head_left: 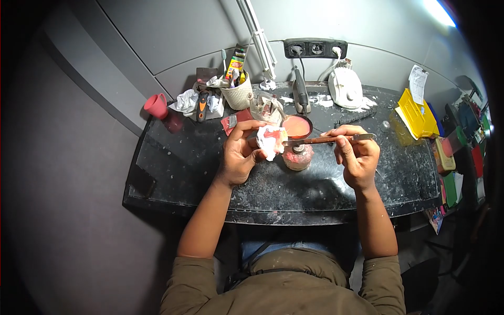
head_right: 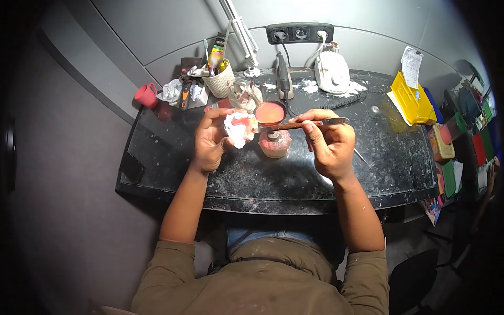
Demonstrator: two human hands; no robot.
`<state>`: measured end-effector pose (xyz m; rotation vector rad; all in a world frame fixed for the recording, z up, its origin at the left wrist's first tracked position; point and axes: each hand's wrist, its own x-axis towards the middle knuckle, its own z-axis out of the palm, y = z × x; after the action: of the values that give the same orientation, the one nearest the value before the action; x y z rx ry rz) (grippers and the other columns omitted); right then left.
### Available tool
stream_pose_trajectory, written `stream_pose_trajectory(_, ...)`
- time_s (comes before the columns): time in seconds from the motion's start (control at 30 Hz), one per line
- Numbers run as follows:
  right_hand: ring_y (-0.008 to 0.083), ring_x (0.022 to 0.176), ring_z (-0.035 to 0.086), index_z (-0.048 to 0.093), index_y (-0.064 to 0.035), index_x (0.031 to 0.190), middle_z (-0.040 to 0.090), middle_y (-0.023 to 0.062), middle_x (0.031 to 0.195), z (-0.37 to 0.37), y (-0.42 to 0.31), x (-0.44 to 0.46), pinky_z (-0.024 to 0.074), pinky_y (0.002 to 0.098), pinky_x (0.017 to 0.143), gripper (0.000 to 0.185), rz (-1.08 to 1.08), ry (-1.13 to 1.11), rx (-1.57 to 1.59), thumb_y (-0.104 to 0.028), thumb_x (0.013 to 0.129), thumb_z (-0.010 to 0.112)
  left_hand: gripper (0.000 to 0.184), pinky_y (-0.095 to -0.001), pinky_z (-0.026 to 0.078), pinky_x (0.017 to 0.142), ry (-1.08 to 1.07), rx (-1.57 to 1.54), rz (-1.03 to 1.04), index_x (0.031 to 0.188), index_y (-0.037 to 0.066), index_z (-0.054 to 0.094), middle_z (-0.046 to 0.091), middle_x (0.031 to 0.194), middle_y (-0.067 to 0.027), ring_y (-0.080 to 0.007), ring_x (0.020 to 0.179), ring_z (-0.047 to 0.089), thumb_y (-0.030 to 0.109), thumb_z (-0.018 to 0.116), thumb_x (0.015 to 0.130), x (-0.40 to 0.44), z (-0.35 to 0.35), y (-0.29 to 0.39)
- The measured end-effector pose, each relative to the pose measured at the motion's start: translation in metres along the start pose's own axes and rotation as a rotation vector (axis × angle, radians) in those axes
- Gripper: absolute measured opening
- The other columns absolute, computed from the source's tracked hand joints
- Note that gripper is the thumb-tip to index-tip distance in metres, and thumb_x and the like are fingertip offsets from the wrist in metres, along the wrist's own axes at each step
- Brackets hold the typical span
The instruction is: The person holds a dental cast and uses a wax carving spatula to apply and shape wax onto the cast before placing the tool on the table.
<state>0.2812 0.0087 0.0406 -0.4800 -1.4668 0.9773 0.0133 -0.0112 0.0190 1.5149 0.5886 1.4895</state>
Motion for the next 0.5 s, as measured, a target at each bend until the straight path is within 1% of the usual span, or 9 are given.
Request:
stream_pose_trajectory(0.13,0.0042,0.055,0.049,0.06,0.0051,0.103,0.072,0.0148,0.093,-0.005,-0.002,0.005,0.0393,0.0187,0.048,0.012,-0.042,0.07,-0.027,-0.006,0.099,0.057,0.062,-0.0326,0.055,0.091,-0.004,0.007,0.001,0.131,0.002,0.044,0.057,0.128,-0.0111,-0.0208,0.111,0.063,0.023,0.078,0.084,0.0,-0.002,-0.001)
stream_pose_trajectory(0.2,0.0037,0.055,0.049,0.06,0.0047,0.103,0.071,0.0147,0.093,-0.012,0.001,0.008,0.0389,0.0185,0.048,0.012,-0.026,0.099,-0.027,-0.006,0.1,0.057,0.062,-0.033,0.055,0.092,0.002,0.01,0.011,0.131,0.002,0.044,0.057,0.128,-0.0114,-0.0209,0.112,0.063,0.023,0.078,0.084,0.001,-0.001,0.0)
stream_pose_trajectory(0.33,0.0028,0.056,0.049,0.063,0.0047,0.097,0.07,0.0097,0.089,-0.012,0.004,0.009,0.0379,0.0182,0.048,0.01,-0.025,0.137,-0.095,-0.004,0.099,0.058,0.061,-0.0337,0.054,0.093,0.013,0.012,0.019,0.131,0.002,0.044,0.057,0.128,-0.0123,-0.0214,0.113,0.062,0.023,0.078,0.084,0.001,0.001,0.001)
stream_pose_trajectory(0.37,0.0028,0.056,0.049,0.063,0.0047,0.097,0.07,0.0097,0.089,-0.011,0.003,0.009,0.0379,0.0182,0.048,0.01,-0.024,0.137,-0.095,-0.004,0.099,0.058,0.061,-0.0337,0.054,0.093,0.012,0.011,0.019,0.131,0.002,0.044,0.057,0.128,-0.0123,-0.0214,0.113,0.062,0.023,0.078,0.084,0.001,0.001,0.001)
stream_pose_trajectory(0.43,0.0027,0.056,0.049,0.064,0.0047,0.095,0.07,0.0074,0.088,-0.01,0.003,0.008,0.0376,0.0181,0.047,0.01,0.049,0.123,-0.07,-0.004,0.098,0.058,0.06,-0.0332,0.054,0.094,0.012,0.013,0.019,0.131,0.002,0.044,0.057,0.129,-0.0129,-0.0212,0.114,0.062,0.022,0.077,0.085,0.001,0.001,0.001)
stream_pose_trajectory(0.5,0.0027,0.056,0.049,0.064,0.0046,0.097,0.07,0.0075,0.087,-0.009,0.005,0.009,0.0374,0.018,0.047,0.011,0.038,0.117,-0.083,-0.004,0.099,0.058,0.06,-0.033,0.053,0.094,0.01,0.018,0.018,0.131,0.002,0.044,0.057,0.129,-0.0127,-0.0208,0.113,0.062,0.022,0.077,0.085,0.001,0.001,0.002)
